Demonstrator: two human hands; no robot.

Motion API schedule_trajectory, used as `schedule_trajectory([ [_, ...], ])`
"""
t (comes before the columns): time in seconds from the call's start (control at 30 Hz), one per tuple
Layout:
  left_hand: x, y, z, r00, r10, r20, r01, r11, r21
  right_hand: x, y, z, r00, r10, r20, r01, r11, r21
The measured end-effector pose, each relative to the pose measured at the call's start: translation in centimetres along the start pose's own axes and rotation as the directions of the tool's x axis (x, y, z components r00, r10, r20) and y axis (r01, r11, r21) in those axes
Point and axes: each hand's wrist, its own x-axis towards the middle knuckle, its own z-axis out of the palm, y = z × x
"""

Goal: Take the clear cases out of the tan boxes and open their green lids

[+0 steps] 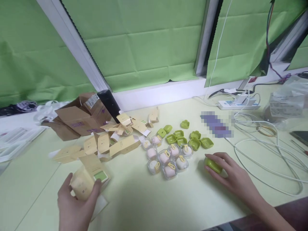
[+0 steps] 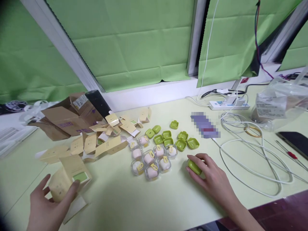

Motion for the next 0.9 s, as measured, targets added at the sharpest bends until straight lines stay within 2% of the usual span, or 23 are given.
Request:
schedule_trajectory([
  [0.1,-1.6,2.0,-0.2,0.994,-0.089,0.064,0.101,0.969,-0.227,0.3,0.1,-0.3,0.996,-0.029,0.090,0.030,0.999,-0.017],
  [0.2,-3.5,3.7,0.1,0.987,0.002,0.160,0.069,0.898,-0.434,0.3,0.6,-0.2,0.990,-0.053,0.128,0.053,0.999,-0.002],
  [0.27,-4.9,4.7,0.6,0.951,0.070,0.302,0.114,0.827,-0.551,0.3,1.0,0.2,0.992,-0.067,0.109,0.065,0.998,0.024],
  [0.33,-6.3,5.7,1.4,0.874,0.161,0.459,0.215,0.719,-0.661,0.1,1.3,0.9,0.992,-0.082,0.098,0.078,0.996,0.045],
  [0.43,-7.6,7.0,2.7,0.691,0.334,0.641,0.406,0.555,-0.726,-0.2,1.4,2.0,0.992,-0.104,0.065,0.103,0.994,0.028],
  [0.5,-8.0,8.0,3.2,0.567,0.418,0.709,0.520,0.486,-0.702,-0.5,1.4,2.7,0.993,-0.115,0.026,0.115,0.993,0.013],
  [0.53,-8.1,8.5,3.4,0.521,0.441,0.731,0.562,0.467,-0.683,-0.7,1.4,2.8,0.993,-0.120,0.018,0.120,0.993,0.019],
  [0.6,-8.1,9.6,3.6,0.476,0.455,0.753,0.599,0.458,-0.656,-0.8,1.4,2.7,0.992,-0.123,0.042,0.119,0.989,0.085],
  [0.67,-8.1,10.6,3.9,0.477,0.464,0.746,0.571,0.481,-0.665,-0.4,1.5,1.8,0.995,-0.080,0.055,0.066,0.975,0.214],
  [0.73,-8.0,11.4,4.4,0.475,0.494,0.728,0.512,0.517,-0.686,0.7,1.2,0.3,0.999,0.037,0.024,-0.043,0.929,0.368],
  [0.77,-7.9,11.7,4.7,0.455,0.521,0.722,0.489,0.532,-0.691,1.6,0.9,-0.5,0.994,0.110,0.003,-0.099,0.888,0.449],
  [0.83,-7.9,12.3,5.6,0.377,0.582,0.720,0.472,0.548,-0.690,3.9,-0.2,-2.0,0.973,0.230,0.010,-0.189,0.773,0.605],
  [0.9,-8.0,12.6,6.7,0.272,0.624,0.732,0.480,0.571,-0.666,6.5,-1.9,-3.0,0.955,0.288,0.065,-0.234,0.604,0.762],
])
